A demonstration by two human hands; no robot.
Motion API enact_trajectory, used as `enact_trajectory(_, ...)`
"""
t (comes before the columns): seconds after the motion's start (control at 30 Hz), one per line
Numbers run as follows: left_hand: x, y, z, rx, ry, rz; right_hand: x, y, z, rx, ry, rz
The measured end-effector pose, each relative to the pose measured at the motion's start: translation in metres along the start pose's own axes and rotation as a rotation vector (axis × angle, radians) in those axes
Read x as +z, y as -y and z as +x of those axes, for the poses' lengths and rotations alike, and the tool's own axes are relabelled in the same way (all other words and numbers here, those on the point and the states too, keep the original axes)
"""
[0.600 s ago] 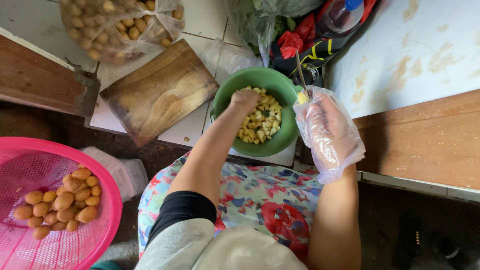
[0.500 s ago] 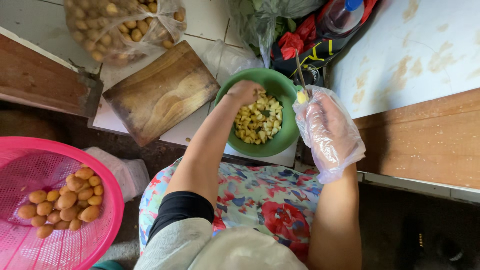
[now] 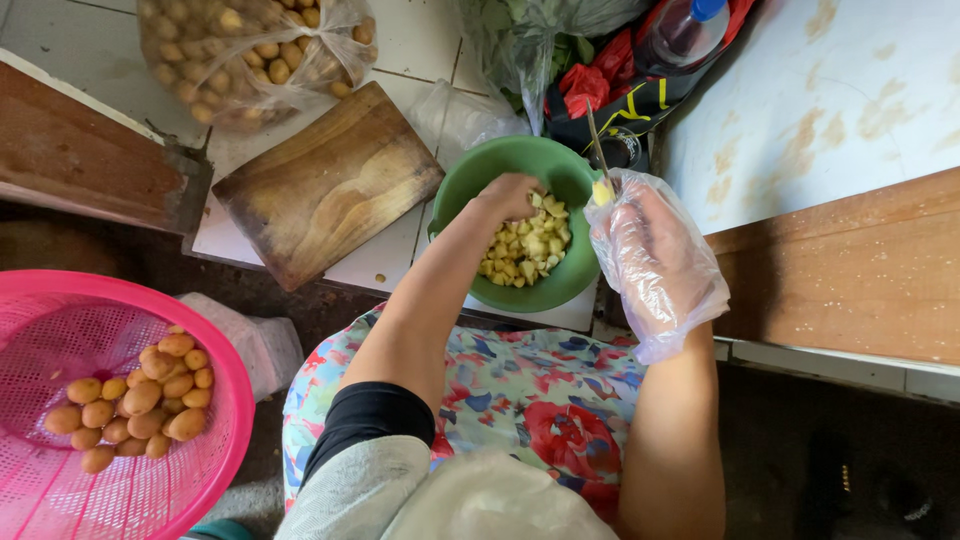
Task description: The person sits on the floor and cuts small round vegetables into pieces using a knife on a wooden cutting board. The cut pieces are placed into a green bowl. The person wears a plastic glove on the right hand while handling the knife.
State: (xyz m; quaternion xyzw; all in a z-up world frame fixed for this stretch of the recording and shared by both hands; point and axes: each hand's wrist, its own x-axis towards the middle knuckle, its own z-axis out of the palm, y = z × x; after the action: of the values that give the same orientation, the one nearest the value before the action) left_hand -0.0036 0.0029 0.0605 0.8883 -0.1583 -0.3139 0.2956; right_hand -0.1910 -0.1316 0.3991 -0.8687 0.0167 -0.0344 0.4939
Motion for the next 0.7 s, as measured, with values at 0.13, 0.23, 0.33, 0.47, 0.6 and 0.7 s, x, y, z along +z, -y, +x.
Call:
enact_trajectory(0.13,0.003,-0.024,-0.011,0.23,-0.043,0.37,0.0,0.003,0.001,0.066,0.018,0.057)
enact_trajectory(0.23,0.036,-0.027,-0.034,0.303,0.111,0.547,0.001,0.004,0.0,0.092,0.009,0.023)
enact_trajectory(0.33,0.05,-0.014,-0.033,0.243,0.057,0.589,0.001,0.002,-0.001,0.031,0.014,0.009)
enact_trajectory(0.47,0.029,0.011,-0.015,0.103,-0.075,0.525,-0.003,-0.007,-0.001,0.072,0.026,0.047)
enact_trajectory(0.6,-0.013,0.024,-0.011,0.214,-0.313,0.203,-0.003,-0.016,0.0,0.034,0.004,0.121)
enact_trajectory(0.7,-0.022,0.021,-0.019,0.313,-0.209,0.196,-0.003,-0.017,0.0,0.032,0.02,0.165)
